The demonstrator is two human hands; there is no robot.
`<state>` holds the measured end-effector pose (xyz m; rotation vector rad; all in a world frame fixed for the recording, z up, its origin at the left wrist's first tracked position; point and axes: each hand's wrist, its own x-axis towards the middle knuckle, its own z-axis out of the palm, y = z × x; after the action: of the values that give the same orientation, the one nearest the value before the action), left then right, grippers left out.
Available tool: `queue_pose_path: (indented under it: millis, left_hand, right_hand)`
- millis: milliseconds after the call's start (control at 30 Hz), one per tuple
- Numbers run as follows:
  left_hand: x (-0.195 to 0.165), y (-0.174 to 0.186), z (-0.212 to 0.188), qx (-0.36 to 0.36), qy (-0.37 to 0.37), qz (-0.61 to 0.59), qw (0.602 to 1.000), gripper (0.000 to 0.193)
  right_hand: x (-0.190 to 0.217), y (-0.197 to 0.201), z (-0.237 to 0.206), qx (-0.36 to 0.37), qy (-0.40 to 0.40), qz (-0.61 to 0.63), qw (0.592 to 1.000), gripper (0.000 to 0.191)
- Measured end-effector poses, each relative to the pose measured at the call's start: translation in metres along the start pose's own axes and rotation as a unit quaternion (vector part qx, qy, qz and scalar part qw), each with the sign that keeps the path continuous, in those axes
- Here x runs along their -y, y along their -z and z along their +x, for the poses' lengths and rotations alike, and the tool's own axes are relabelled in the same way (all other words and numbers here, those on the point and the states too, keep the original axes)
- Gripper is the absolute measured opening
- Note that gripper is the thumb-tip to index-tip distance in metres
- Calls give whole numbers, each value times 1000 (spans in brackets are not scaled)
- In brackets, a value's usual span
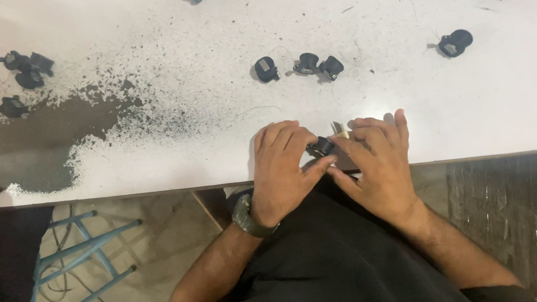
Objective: The person sits at a workbench and assembles small black plastic components onto round hub assemblies, pressing each piece into place by hand and using a small pointed tool to help seat the parts. They work through the pile of components one at a time, placing finished hubs aside on the table.
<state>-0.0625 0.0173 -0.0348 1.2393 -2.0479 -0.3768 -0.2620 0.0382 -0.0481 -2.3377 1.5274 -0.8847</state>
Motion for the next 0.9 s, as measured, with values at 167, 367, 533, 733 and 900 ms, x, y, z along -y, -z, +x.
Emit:
queue_pose_path:
  millis: [167, 367, 533, 733, 900]
  left_hand:
    - [-2, 5, 2, 20, 5, -29, 999, 33]
    - [-14, -1, 4, 16, 64, -89, 994, 10]
    - [2, 18, 2, 87, 25, -166, 982, 9]
    - [0, 34, -5, 114, -14, -44, 992, 22]
    - [-8, 25, -7, 67, -83, -3, 994, 42]
  right_hand:
    - [0, -2, -1, -9, -2, -7, 1000, 42]
    - [0, -7, -2, -42, 0, 2, 999, 37]
    - [-2, -6, -5, -57, -12, 11, 998, 36]
    - [-1, -6, -5, -56, -17, 5, 998, 36]
    - [1, -4, -4, -50, -12, -2, 999, 38]
